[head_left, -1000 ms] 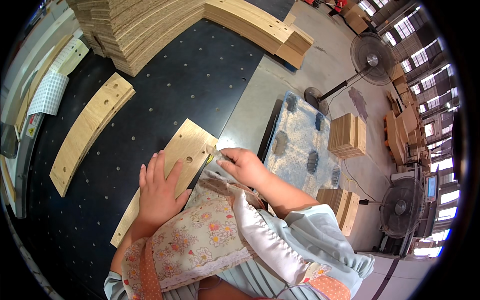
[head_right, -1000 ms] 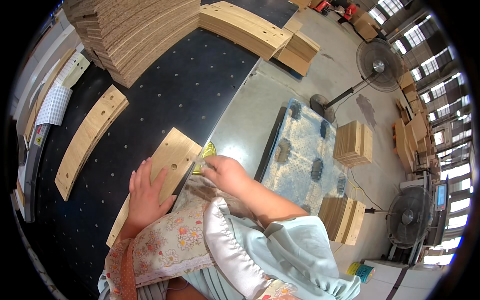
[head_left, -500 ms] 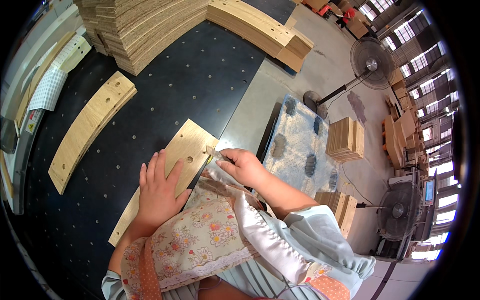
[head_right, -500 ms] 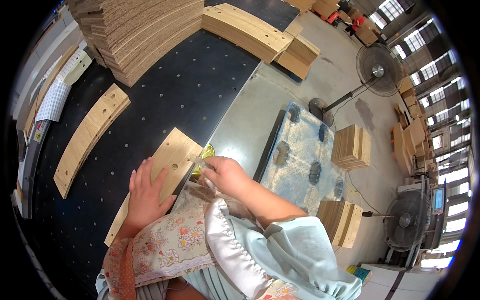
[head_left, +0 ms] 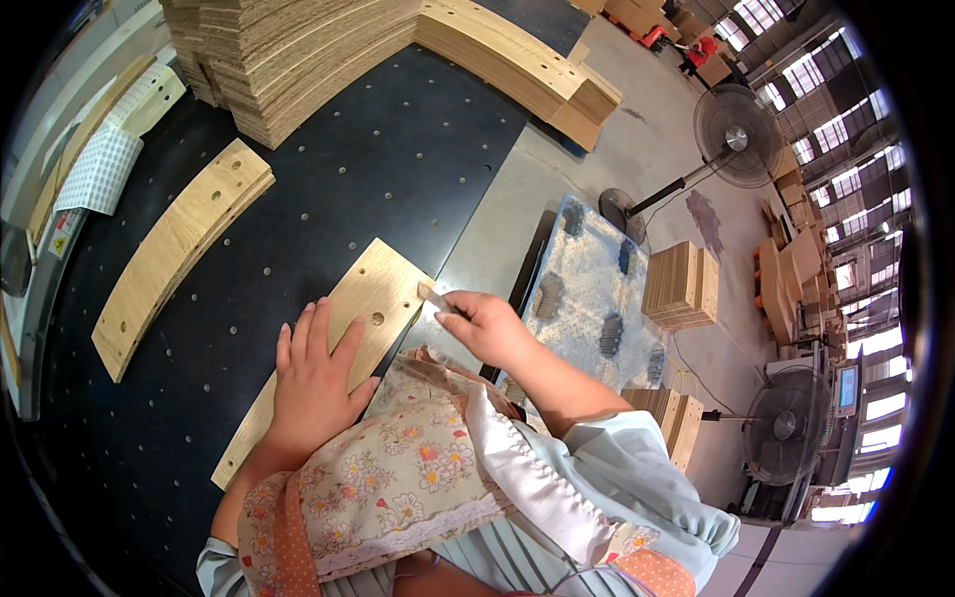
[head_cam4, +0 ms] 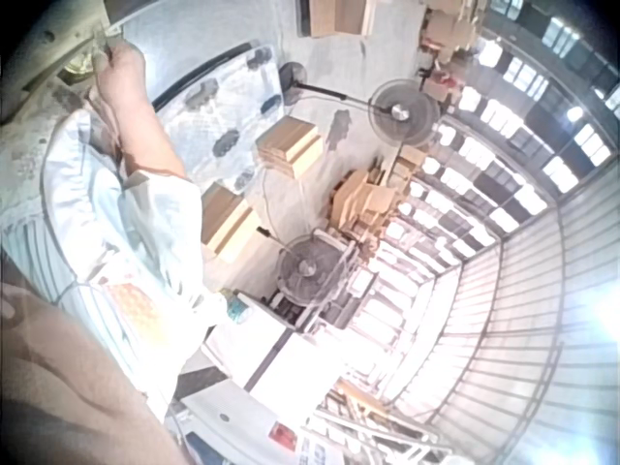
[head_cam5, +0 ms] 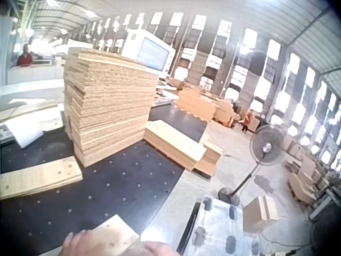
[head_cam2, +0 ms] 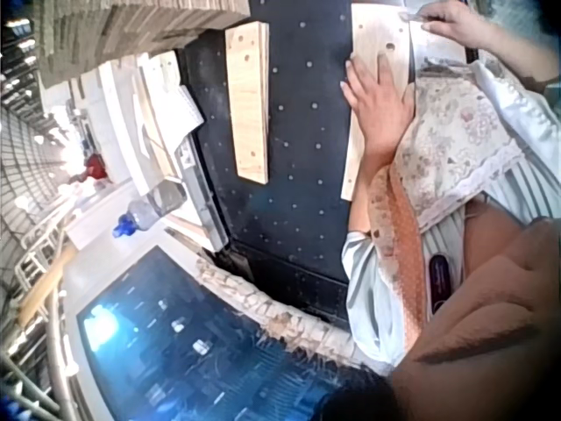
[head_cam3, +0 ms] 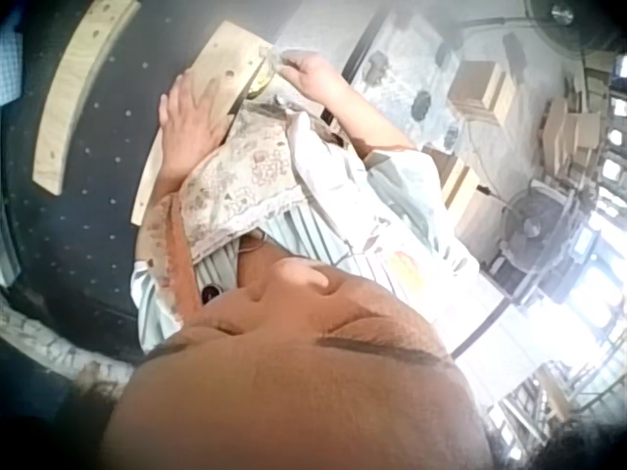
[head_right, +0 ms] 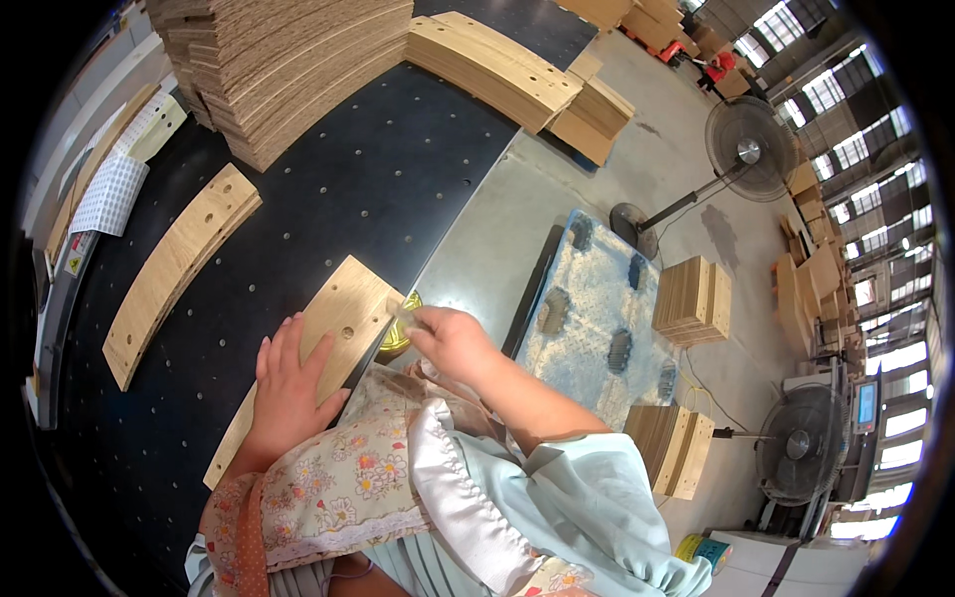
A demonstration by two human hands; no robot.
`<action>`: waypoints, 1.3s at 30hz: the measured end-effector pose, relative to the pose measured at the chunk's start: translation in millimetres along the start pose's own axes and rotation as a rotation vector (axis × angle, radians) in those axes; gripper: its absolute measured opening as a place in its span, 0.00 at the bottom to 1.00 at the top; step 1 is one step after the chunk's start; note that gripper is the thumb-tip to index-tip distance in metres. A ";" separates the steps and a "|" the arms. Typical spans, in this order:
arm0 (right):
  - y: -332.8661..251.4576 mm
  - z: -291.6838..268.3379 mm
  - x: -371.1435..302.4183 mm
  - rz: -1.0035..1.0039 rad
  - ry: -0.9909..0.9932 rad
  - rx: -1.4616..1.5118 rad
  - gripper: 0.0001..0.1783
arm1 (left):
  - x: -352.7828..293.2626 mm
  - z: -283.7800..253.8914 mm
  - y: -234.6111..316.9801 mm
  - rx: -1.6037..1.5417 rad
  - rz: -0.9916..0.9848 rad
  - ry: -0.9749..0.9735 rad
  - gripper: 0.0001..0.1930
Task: The person picks up and examines wooden panels one at a time from a large stack on a workbench, using a small tool to scrape or clean the edges and holes, and then applies a small white sticker to a specific location on the panels.
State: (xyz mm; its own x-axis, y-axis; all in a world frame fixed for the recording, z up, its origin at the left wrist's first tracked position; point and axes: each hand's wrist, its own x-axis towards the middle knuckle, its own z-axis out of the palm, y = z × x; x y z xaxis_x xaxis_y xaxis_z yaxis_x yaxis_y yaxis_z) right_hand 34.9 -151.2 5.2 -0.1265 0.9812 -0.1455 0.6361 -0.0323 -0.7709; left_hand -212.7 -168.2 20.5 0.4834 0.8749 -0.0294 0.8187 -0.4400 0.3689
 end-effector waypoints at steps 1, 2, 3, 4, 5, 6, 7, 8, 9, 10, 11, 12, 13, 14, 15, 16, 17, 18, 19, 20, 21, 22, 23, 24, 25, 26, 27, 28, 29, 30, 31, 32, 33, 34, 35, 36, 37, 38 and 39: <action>-0.6 -1.0 0.3 -0.019 0.014 0.008 0.12 | 0.4 0.0 0.0 -0.001 0.004 0.003 0.36; -1.1 0.5 -0.7 -0.022 -0.018 0.006 0.12 | 0.7 0.1 0.0 -0.001 0.009 0.007 0.36; -1.7 3.3 -2.5 -0.025 -0.051 0.004 0.13 | 0.5 -0.3 0.3 0.001 0.002 0.001 0.36; -2.4 4.4 -3.3 -0.030 -0.083 0.000 0.13 | 0.0 -1.2 0.8 0.003 -0.005 -0.004 0.36; -3.1 3.2 -2.8 -0.020 -0.069 0.001 0.12 | -0.2 -1.7 1.2 0.004 -0.012 -0.008 0.36; -3.8 1.1 -1.9 -0.010 -0.054 0.002 0.12 | 0.1 -1.0 1.0 0.002 -0.004 0.002 0.36; -4.3 0.1 -1.3 0.001 -0.039 0.005 0.12 | 0.2 0.1 0.1 0.002 0.004 0.009 0.36; -4.5 0.0 -1.1 0.012 -0.025 0.009 0.12 | -0.1 0.8 -0.6 0.002 0.012 0.017 0.36; -4.5 0.8 -1.0 -0.004 -0.017 0.005 0.12 | -0.7 0.7 -0.8 0.003 0.007 0.011 0.36; -5.3 1.0 -1.6 -0.007 -0.038 -0.012 0.12 | -0.4 0.5 -0.4 0.002 0.004 0.010 0.36; -6.5 2.0 -3.4 -0.010 -0.059 -0.029 0.12 | 0.0 0.4 -0.1 0.000 0.000 0.008 0.36; -7.5 2.7 -5.0 -0.013 -0.081 -0.046 0.12 | 0.3 0.5 -0.1 0.002 0.003 0.013 0.36; -7.6 3.9 -6.4 -0.019 -0.053 0.007 0.12 | 0.0 1.1 -0.6 0.005 0.004 0.014 0.36; -6.8 2.6 -5.0 -0.010 -0.036 -0.004 0.12 | -0.2 1.5 -1.0 0.008 0.006 0.015 0.36; -5.4 0.0 -2.3 -0.001 -0.018 -0.014 0.12 | -0.3 1.6 -1.2 0.008 0.007 0.014 0.36; -4.8 -1.8 -0.7 0.007 0.000 -0.025 0.12 | -0.2 1.5 -1.1 0.007 0.007 0.015 0.36; -5.5 -1.7 -1.8 0.005 -0.034 -0.029 0.12 | -0.1 1.4 -0.9 0.007 0.008 0.016 0.36; -4.6 0.0 -3.0 -0.014 -0.042 -0.034 0.13 | -0.3 0.9 -0.7 0.008 0.004 0.012 0.36; -2.8 2.6 -3.9 -0.033 -0.051 -0.041 0.13 | -0.3 0.7 -0.6 0.008 0.001 0.008 0.36; -4.1 3.3 -4.0 -0.051 -0.061 -0.048 0.13 | -0.1 0.7 -0.6 0.007 -0.002 0.003 0.36; -7.7 -1.0 -2.7 0.057 -0.067 -0.002 0.13 | 0.4 1.1 -0.6 0.007 0.002 0.006 0.36; -6.4 -1.4 -2.1 0.040 -0.051 -0.014 0.13 | 0.7 1.3 -0.8 0.008 0.006 0.008 0.36; -3.8 -1.1 -1.4 0.023 -0.035 -0.026 0.13 | 1.0 1.3 -0.9 0.009 0.011 0.010 0.36; -2.5 -1.1 -1.2 0.006 -0.019 -0.038 0.13 | 0.7 0.7 -0.7 0.004 0.001 -0.001 0.36; -7.1 -2.9 -1.7 0.045 -0.084 -0.029 0.12 | 1.2 0.1 0.1 0.000 -0.008 -0.007 0.36; -4.7 -1.4 -1.6 0.005 -0.058 -0.035 0.12 | 1.8 -0.1 0.9 -0.004 -0.016 -0.014 0.36; -0.1 1.2 -1.9 -0.035 -0.033 -0.042 0.12 | 2.4 0.4 1.0 -0.002 -0.012 -0.006 0.36; 2.0 3.1 -2.7 -0.071 -0.010 -0.046 0.12 | 1.6 0.5 -0.1 -0.001 -0.008 -0.003 0.36; 0.9 -0.1 -0.1 -0.036 0.026 -0.029 0.12 | 0.9 0.5 -0.9 0.001 -0.003 0.000 0.36; -1.4 -0.9 -0.8 -0.013 -0.006 -0.047 0.12 | 0.4 0.4 -1.2 -0.001 -0.003 -0.002 0.36; -4.0 -2.4 -1.0 0.007 -0.039 -0.065 0.12 | 0.5 0.3 -1.3 -0.002 -0.003 -0.002 0.36; -5.5 -3.5 -1.1 0.028 -0.071 -0.083 0.12 | 0.4 0.1 -1.3 -0.002 -0.004 -0.003 0.36; -5.4 -3.7 -0.7 0.022 -0.047 -0.074 0.13 | -0.2 -0.5 -1.3 -0.002 -0.004 -0.002 0.36; -3.8 -3.2 0.3 0.015 -0.025 -0.065 0.13 | -0.9 -0.9 -1.2 -0.002 -0.006 -0.001 0.36; -2.4 -2.6 1.3 0.009 -0.003 -0.055 0.13 | -1.6 -1.1 -1.3 -0.002 -0.008 -0.001 0.36; -1.9 -2.3 2.1 0.002 0.019 -0.045 0.13 | -1.9 -0.6 -1.8 -0.007 -0.006 0.002 0.36; -6.0 -10.2 5.6 0.089 -0.023 -0.066 0.14 | -0.6 -0.1 -1.9 -0.011 0.000 0.005 0.36; -4.9 -8.1 4.2 0.043 -0.003 -0.055 0.14 | 0.3 0.0 -2.0 -0.015 0.007 0.008 0.36; -3.0 -1.8 1.0 -0.003 0.018 -0.043 0.14 | -1.0 -0.3 -2.4 -0.013 -0.006 -0.004 0.36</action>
State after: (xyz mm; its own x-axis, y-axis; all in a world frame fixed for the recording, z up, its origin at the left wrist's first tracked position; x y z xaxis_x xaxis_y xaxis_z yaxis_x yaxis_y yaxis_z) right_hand 34.3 -149.8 8.4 -0.1150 0.9846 -0.1317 0.6681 -0.0214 -0.7438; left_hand -215.2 -167.9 19.9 0.4799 0.8766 -0.0356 0.8176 -0.4320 0.3807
